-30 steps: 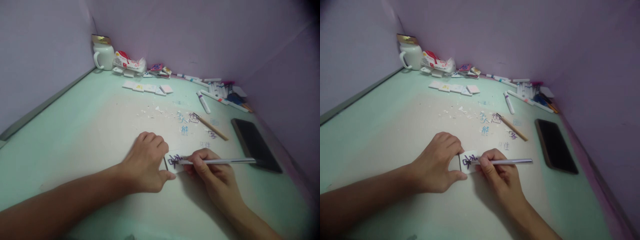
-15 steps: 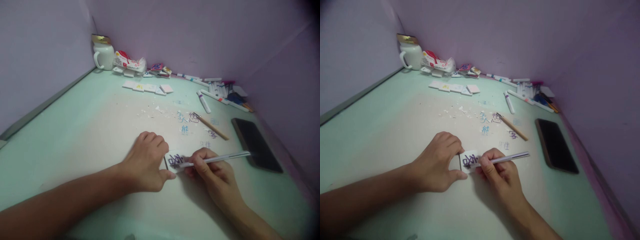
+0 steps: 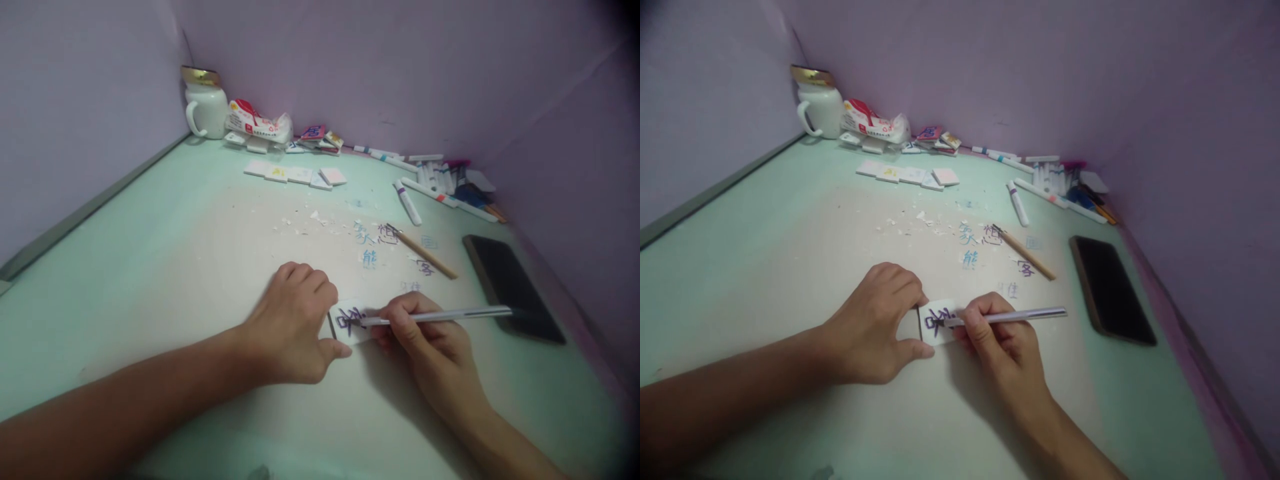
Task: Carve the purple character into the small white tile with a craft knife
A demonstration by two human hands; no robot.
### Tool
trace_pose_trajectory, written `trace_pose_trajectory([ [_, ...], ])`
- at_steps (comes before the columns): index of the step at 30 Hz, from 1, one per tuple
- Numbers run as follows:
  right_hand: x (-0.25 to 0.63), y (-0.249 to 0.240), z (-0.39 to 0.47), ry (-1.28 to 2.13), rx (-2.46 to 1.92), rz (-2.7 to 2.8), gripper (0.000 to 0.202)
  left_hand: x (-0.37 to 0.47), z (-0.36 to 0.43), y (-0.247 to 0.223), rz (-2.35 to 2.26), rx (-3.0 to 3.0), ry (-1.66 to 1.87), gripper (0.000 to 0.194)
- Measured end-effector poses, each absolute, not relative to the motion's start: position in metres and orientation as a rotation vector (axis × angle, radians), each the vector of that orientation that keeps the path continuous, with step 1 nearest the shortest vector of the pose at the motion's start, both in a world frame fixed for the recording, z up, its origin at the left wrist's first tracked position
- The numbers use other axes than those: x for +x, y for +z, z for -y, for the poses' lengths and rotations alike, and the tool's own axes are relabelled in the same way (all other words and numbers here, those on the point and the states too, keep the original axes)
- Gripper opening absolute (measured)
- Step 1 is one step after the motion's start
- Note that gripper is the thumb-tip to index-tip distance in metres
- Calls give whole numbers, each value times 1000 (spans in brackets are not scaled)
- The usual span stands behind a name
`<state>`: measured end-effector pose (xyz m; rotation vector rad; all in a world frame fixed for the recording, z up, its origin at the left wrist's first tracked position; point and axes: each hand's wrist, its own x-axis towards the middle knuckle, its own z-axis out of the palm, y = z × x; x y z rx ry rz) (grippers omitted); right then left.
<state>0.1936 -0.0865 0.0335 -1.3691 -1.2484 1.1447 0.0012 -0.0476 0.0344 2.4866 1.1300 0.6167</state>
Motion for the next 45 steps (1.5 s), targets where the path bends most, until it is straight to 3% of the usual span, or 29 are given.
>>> trace_pose_trajectory([
  [12,188,35,90,1082,-1386,1215,28,0,47,36,-1142,2488,585,37],
  [45,189,38,85,1306,-1354,1054,31,1,46,35,-1141,2485,580,36],
])
